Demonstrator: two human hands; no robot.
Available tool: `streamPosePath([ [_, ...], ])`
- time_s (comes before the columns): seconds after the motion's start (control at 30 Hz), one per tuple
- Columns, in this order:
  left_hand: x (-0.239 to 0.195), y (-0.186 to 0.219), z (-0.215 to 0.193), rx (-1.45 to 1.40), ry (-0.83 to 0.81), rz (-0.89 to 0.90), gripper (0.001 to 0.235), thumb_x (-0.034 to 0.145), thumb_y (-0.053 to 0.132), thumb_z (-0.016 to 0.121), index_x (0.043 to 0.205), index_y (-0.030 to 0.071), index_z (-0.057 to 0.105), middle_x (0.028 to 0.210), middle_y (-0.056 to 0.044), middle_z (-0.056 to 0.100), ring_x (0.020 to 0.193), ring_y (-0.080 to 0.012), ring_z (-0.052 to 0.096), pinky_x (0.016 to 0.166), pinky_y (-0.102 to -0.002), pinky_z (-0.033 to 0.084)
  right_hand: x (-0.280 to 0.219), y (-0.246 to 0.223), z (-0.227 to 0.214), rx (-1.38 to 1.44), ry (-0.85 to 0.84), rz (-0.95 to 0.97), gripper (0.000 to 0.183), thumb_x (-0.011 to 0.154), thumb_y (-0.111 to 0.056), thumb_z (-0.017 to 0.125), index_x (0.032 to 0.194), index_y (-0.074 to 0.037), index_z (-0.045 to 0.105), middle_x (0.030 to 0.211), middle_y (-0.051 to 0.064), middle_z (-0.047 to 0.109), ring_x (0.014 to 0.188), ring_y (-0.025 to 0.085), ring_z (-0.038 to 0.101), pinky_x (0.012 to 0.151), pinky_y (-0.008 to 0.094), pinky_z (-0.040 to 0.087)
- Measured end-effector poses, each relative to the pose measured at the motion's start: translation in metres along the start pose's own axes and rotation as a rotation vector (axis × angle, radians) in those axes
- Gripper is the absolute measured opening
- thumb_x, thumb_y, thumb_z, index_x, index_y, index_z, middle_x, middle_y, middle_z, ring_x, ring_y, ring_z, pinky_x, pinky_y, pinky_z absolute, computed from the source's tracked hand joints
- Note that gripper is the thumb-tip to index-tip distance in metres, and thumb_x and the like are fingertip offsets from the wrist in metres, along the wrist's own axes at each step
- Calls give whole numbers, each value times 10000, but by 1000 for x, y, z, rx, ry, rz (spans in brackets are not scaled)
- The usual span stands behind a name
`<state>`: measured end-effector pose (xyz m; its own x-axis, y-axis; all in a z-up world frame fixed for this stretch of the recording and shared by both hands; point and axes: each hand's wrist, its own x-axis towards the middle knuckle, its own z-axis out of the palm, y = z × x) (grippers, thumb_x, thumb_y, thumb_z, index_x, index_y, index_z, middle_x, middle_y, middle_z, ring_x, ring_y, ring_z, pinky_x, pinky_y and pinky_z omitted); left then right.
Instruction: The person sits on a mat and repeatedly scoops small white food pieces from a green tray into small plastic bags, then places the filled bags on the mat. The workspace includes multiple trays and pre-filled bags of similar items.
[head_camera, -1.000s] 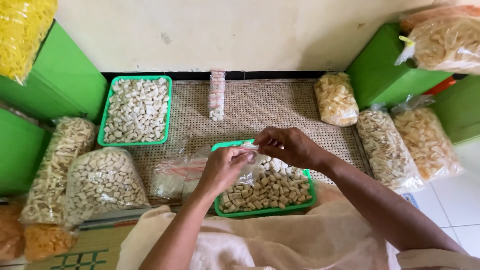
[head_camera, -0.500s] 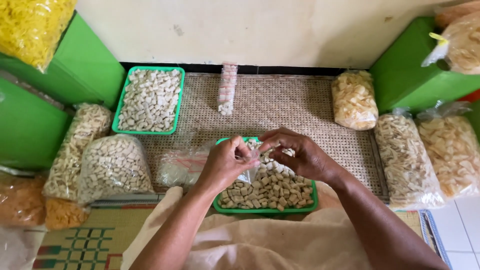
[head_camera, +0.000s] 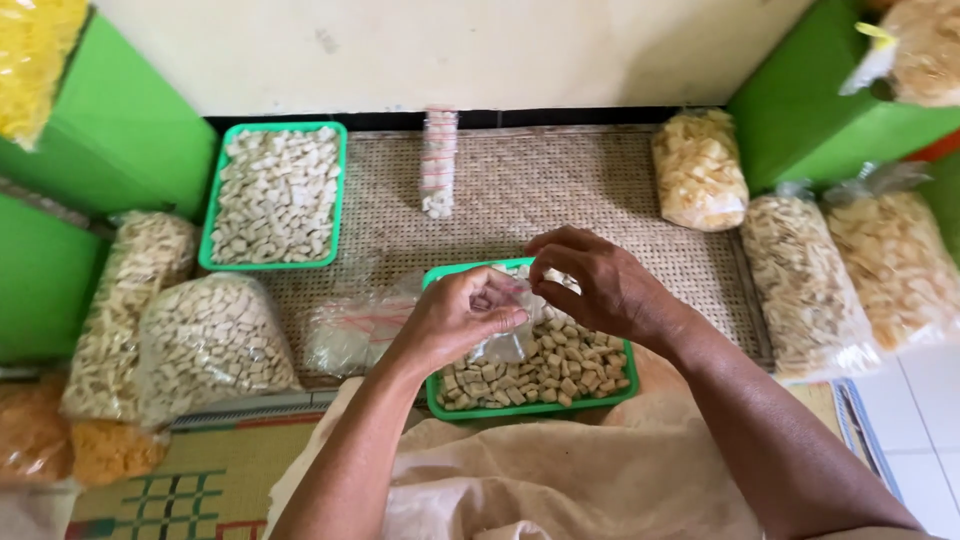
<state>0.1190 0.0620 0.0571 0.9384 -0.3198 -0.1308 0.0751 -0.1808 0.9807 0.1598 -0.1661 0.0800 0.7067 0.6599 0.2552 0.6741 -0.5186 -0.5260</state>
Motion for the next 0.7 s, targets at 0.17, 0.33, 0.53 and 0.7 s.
streamPosePath([
  [0.17,18,-15,0,107,-18,54,191,885,178,782,1045,72,772,886,-120,800,850,-203,767,768,-341,626,-5,-12,3,-116,14,60,71,921,-176,720,913,-146,656,1152,88,706,1045,350,717,840,485,589],
  [0.33,31,-24,6,87,-28,41,174,812,186,850,928,78,777,848,-92,805,831,-195,781,746,-305,629,-17,-33,-2,-95,74,152,72,919,-158,711,919,-146,640,1172,88,709,1062,363,711,827,488,591],
  [0.53,37,-23,10,51,-68,4,286,682,265,935,834,117,744,775,-38,781,783,-152,747,723,-302,635,-33,-46,-14,27,70,245,80,921,-103,694,976,-160,687,1235,97,689,1132,366,697,913,510,574],
  [0.7,33,-10,16,-34,-86,126,288,727,232,935,838,71,723,789,-69,754,778,-144,697,703,-277,612,-41,-25,-9,55,42,203,94,915,-122,718,1006,-148,712,1205,114,690,1120,382,697,938,518,563],
])
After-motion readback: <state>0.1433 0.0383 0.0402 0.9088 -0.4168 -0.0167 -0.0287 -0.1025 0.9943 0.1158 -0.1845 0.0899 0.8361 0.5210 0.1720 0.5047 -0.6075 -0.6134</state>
